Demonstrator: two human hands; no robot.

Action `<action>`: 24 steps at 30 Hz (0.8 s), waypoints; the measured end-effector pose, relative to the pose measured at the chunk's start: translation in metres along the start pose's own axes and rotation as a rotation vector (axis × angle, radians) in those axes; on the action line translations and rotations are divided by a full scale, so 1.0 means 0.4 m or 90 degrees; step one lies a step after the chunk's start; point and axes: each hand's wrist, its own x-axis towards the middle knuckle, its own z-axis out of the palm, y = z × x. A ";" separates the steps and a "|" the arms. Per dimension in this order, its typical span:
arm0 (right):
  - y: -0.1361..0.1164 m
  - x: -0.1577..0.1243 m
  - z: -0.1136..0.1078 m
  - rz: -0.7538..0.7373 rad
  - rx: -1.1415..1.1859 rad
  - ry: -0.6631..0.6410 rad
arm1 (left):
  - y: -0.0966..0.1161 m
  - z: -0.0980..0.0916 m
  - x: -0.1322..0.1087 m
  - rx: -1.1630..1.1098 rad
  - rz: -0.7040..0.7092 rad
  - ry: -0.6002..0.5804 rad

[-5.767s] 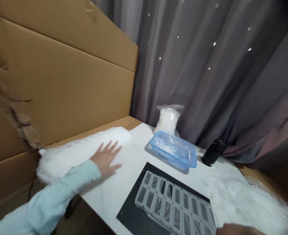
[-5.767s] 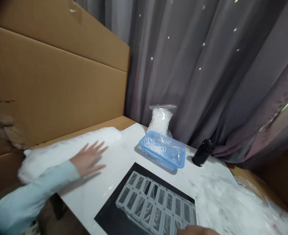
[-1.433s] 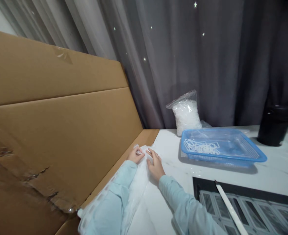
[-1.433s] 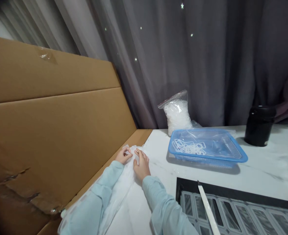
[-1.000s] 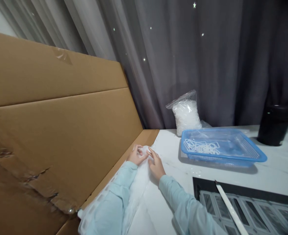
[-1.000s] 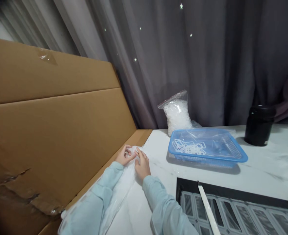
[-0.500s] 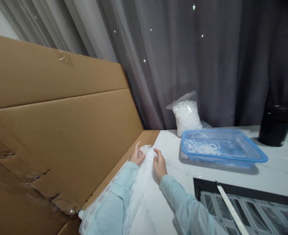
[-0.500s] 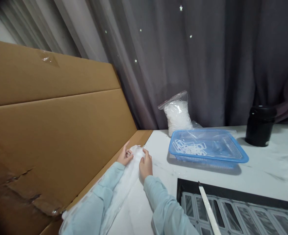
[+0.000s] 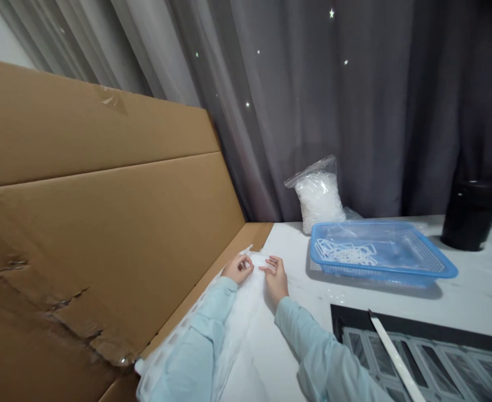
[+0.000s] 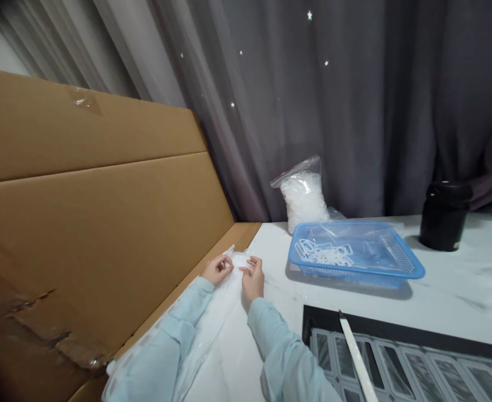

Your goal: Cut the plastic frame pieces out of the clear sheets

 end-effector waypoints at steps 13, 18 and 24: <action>0.019 0.021 -0.015 0.026 -0.060 -0.071 | 0.009 -0.002 -0.004 0.030 -0.011 0.015; 0.013 0.005 -0.005 -0.020 -0.054 -0.136 | 0.039 -0.014 -0.015 0.056 -0.024 0.009; 0.029 0.007 -0.004 -0.059 -0.069 -0.126 | 0.076 -0.018 -0.022 0.071 -0.063 0.014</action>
